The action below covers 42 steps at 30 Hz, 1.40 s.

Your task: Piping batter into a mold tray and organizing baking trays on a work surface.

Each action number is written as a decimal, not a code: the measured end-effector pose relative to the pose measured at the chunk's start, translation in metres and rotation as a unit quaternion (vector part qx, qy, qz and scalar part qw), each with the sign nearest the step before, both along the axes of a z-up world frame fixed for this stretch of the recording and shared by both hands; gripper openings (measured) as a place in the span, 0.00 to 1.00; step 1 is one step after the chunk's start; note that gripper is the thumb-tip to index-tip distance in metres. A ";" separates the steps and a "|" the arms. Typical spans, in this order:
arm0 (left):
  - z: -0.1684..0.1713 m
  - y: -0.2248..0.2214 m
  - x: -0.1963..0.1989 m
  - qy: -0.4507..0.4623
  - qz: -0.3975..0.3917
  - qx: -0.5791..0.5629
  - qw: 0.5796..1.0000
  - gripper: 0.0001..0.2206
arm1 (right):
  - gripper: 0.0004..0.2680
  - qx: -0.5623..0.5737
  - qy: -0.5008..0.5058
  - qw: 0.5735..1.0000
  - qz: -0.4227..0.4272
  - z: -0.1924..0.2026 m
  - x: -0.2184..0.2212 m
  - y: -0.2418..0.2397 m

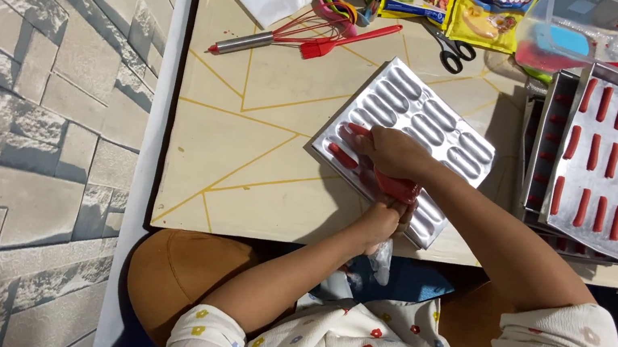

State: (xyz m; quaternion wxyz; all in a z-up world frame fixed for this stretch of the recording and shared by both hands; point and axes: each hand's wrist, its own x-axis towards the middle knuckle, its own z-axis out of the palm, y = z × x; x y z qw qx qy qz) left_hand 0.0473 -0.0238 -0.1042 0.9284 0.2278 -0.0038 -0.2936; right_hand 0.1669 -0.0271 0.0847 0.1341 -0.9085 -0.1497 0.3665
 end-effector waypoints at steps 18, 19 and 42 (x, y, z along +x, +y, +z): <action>0.034 0.013 0.002 0.028 0.027 0.039 0.998 0.05 | 0.21 -0.066 -0.034 0.996 0.059 -0.038 0.013 0.008; 0.037 0.014 0.001 0.028 0.027 0.039 0.998 0.05 | 0.21 -0.066 -0.034 0.996 0.059 -0.035 0.013 0.008; 0.052 0.012 -0.007 0.028 0.005 0.020 0.999 0.08 | 0.18 -0.041 -0.037 0.998 0.041 -0.024 0.002 0.002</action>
